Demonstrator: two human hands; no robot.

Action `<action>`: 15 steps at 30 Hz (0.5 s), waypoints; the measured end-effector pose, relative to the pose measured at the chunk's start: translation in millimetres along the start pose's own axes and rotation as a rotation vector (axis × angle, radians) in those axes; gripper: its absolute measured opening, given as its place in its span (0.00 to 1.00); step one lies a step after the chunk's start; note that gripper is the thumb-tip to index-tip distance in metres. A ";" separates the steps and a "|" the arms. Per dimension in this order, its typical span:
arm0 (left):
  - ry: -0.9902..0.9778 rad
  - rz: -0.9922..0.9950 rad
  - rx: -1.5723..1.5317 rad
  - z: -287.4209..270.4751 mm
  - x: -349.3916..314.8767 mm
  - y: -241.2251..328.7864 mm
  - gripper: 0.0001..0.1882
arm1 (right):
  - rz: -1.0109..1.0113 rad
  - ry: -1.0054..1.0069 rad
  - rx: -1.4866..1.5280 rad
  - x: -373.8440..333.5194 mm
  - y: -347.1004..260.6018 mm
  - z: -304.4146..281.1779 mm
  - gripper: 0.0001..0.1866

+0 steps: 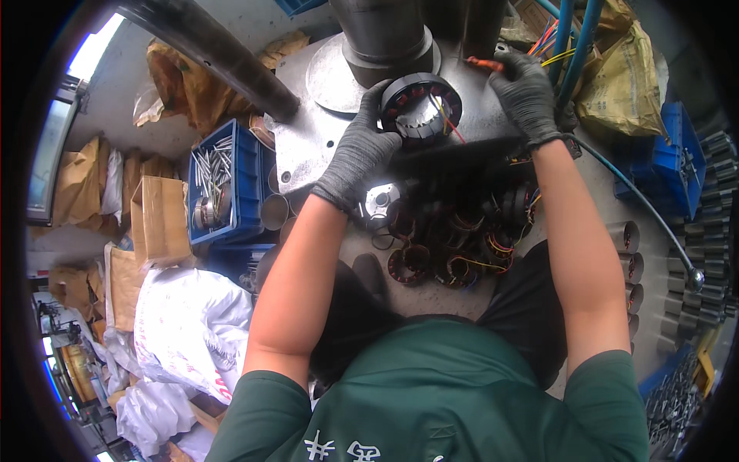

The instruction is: Manually assemble and press motor stators and metal sleeves using an industrial press machine.

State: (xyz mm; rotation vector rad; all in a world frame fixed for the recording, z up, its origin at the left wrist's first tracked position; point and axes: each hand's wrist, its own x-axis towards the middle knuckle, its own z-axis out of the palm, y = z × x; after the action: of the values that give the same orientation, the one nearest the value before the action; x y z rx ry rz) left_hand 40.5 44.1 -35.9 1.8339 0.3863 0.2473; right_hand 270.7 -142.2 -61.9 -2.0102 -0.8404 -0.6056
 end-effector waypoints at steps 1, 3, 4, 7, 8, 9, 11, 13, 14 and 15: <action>-0.004 -0.007 0.002 2.1 -0.2 1.1 0.47 | 0.030 0.029 0.177 3.1 -2.5 -5.9 0.12; -0.010 0.048 -0.147 3.0 -3.4 1.0 0.42 | 0.114 0.003 0.382 5.3 -20.8 -22.2 0.13; -0.011 0.042 -0.147 3.3 -2.3 -2.7 0.42 | 0.189 -0.017 0.581 6.0 -30.0 -32.7 0.15; 0.048 0.116 -0.081 7.1 4.8 -9.2 0.33 | 0.451 0.017 0.812 2.7 -48.7 -67.9 0.12; 0.046 0.119 -0.081 8.2 7.5 -8.9 0.33 | 0.506 0.046 1.066 0.1 -54.3 -77.0 0.12; 0.097 0.135 0.023 8.5 11.4 -9.1 0.32 | 0.498 -0.013 1.194 -1.7 -48.6 -86.8 0.12; 0.151 0.155 0.129 10.4 15.2 -10.9 0.30 | 0.508 0.013 1.231 -5.5 -49.7 -95.4 0.10; 0.230 0.202 0.041 14.4 16.3 -14.1 0.23 | 0.513 0.038 1.274 -8.9 -50.5 -104.2 0.10; 0.239 0.204 0.037 13.4 14.4 -15.5 0.23 | 0.507 0.016 1.187 -10.4 -51.5 -106.0 0.11; 0.224 0.129 -0.059 12.0 11.2 -17.0 0.22 | 0.499 -0.005 1.100 -11.6 -54.1 -107.8 0.12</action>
State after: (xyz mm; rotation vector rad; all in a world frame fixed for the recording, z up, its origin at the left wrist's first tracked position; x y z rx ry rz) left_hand 52.8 42.2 -56.0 1.7804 0.4108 0.5506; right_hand 211.5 -215.3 14.6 -1.1084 -0.4561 0.1623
